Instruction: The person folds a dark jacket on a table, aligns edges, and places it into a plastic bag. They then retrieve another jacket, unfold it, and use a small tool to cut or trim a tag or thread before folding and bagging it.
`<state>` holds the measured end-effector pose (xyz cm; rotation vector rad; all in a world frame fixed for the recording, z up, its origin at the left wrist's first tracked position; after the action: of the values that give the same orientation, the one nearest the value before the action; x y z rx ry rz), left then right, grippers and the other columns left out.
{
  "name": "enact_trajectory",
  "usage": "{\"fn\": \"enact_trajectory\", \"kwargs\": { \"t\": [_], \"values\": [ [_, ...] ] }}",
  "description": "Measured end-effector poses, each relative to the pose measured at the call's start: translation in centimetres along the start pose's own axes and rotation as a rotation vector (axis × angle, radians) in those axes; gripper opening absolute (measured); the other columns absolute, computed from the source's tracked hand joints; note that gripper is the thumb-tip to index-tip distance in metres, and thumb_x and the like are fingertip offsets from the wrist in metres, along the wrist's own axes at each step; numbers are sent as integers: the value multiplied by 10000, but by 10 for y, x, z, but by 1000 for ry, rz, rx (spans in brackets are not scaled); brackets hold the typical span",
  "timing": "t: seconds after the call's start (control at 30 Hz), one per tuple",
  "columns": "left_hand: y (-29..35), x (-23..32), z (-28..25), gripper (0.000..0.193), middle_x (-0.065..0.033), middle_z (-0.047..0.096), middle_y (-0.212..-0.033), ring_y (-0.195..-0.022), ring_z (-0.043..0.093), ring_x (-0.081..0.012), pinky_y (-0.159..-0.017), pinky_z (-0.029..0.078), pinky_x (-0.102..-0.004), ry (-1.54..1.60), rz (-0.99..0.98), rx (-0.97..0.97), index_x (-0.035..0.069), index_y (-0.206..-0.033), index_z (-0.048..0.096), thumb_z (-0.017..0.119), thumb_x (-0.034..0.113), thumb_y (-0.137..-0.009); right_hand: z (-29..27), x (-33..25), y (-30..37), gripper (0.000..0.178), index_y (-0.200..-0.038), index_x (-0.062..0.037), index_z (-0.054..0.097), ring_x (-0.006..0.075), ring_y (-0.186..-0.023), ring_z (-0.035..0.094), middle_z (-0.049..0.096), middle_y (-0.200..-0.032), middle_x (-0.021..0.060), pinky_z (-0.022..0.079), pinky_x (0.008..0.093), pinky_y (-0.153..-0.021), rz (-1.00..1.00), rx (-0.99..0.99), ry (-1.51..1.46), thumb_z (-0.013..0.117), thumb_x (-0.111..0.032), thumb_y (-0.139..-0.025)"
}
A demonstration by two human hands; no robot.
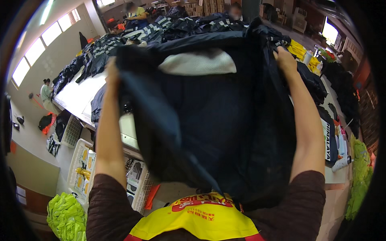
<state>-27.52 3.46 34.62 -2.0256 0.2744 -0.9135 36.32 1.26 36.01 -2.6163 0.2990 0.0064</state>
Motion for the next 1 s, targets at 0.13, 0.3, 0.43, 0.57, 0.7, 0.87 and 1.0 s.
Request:
{"fn": "enact_trajectory", "kwargs": {
  "t": [0.13,0.3,0.43,0.57,0.7,0.87,1.0],
  "values": [
    [92,22,127,592,-250,569,-1072,-1065,501,-411,-918,379,-475,-305,104,-92,-31,-1059,569,646,480,-769,64,34,50,447,-1101,-77,553,393,-1016,559,588,-1110,167,454,514,-824,-74,-44,1,545,-442,-844],
    [356,76,185,830,-239,327,-1406,-1333,263,-380,-1048,195,-558,-348,-162,-882,35,-1354,376,630,549,-754,194,90,260,867,-1377,-9,336,380,-1312,313,327,-1411,251,275,466,-1048,133,-665,-153,578,-577,-768],
    [409,65,187,838,-225,284,-1444,-1353,243,-355,-1053,178,-574,-470,-3,-934,72,-1394,340,612,548,-761,213,148,335,817,-1365,10,342,387,-1325,276,322,-1406,263,208,510,-1062,196,-461,-150,589,-520,-795],
    [378,35,219,730,-192,318,-1436,-1347,263,-335,-1053,222,-537,-462,106,-961,78,-1378,364,586,485,-814,234,175,315,653,-1266,4,474,374,-1227,410,452,-1312,228,334,439,-998,161,-346,-236,598,-449,-811],
    [350,-18,188,707,-194,356,-1411,-1320,307,-340,-1032,258,-516,-594,15,-967,86,-1364,386,585,487,-817,176,170,275,513,-1099,-30,608,346,-950,613,656,-969,183,472,413,-831,403,-592,-355,633,-420,-768],
    [341,95,202,636,-186,493,-1257,-1193,433,-341,-993,315,-455,-151,173,-870,63,-1211,538,709,420,-713,154,243,365,576,-1076,24,585,380,-993,592,620,-1048,240,461,410,-840,656,-586,-86,658,-432,-731],
    [380,172,221,598,-157,535,-1210,-1124,477,-338,-957,355,-431,-36,392,-982,74,-1203,552,715,373,-712,171,221,407,531,-1007,45,593,387,-958,596,623,-992,263,461,413,-819,705,-603,-341,679,-394,-720]
  ]
}}
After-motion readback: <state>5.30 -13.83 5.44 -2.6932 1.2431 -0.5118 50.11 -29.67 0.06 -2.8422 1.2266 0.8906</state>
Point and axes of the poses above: each hand's wrist, its own y-axis away from the middle knuckle, its own z-axis out of the palm, x = y × z, the point moved 7 cm from there along -y, towards the middle knuckle
